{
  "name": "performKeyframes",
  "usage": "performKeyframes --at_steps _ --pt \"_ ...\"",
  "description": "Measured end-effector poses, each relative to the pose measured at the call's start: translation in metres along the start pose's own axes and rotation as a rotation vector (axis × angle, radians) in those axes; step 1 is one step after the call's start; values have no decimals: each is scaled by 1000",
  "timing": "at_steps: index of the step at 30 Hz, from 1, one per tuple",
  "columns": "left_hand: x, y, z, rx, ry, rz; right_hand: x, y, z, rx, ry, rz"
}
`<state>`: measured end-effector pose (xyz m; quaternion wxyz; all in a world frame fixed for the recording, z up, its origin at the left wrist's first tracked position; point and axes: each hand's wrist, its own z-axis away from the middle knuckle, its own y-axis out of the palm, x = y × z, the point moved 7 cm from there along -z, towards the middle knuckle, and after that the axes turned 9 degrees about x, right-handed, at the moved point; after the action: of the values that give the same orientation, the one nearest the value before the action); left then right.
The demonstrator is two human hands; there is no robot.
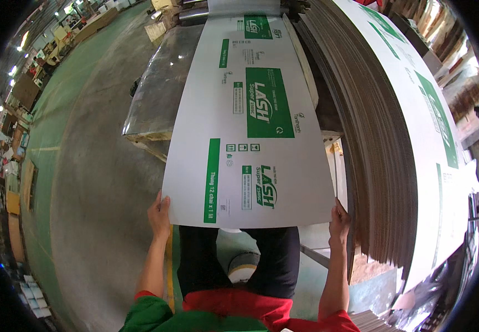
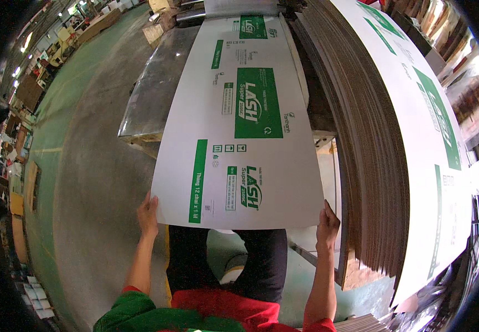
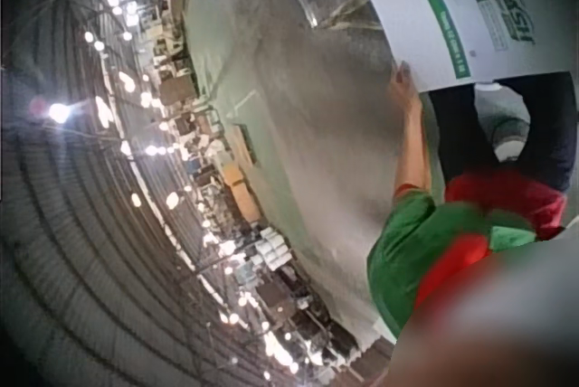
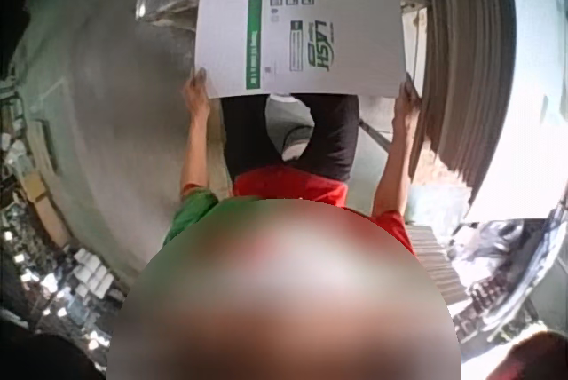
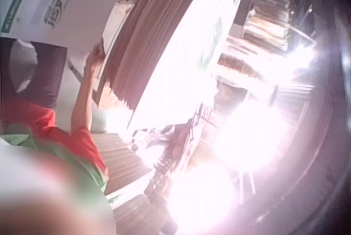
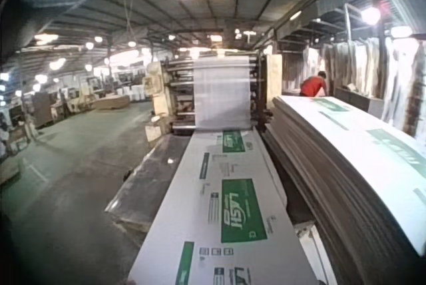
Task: The person repeatedly picks up large white panels from a stack on a table and places them onto a growing pile on the floor. The action is continuous and repetitive throughout the clip, with both hands used to lift and position each panel.
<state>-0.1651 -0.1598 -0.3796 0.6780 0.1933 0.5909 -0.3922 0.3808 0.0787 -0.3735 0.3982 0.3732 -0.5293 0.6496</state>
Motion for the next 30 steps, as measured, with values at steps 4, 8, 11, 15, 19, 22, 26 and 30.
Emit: performKeyframes --at_steps 4,8,11,15,19,22,26,30 --pt "9 9 -72 -80 28 -217 -26 26 -76 25 24 -213" --pt "12 26 -122 95 -99 -102 19 43 -98 -111 407 -76" --pt "-36 43 -138 198 -20 -1137 155 31 -32 -88 -141 445" --pt "-97 86 -85 240 390 -945 238 -38 158 -435 -829 778" --pt "-113 147 16 573 519 -549 185 -164 210 -796 -286 1094" --pt "-139 195 94 811 587 -465 207 -214 203 -636 -391 1216" --pt "-207 219 194 1019 487 -93 332 -229 262 -988 -710 906" --pt "-278 222 278 1329 79 943 389 -88 341 -493 -1425 1092"
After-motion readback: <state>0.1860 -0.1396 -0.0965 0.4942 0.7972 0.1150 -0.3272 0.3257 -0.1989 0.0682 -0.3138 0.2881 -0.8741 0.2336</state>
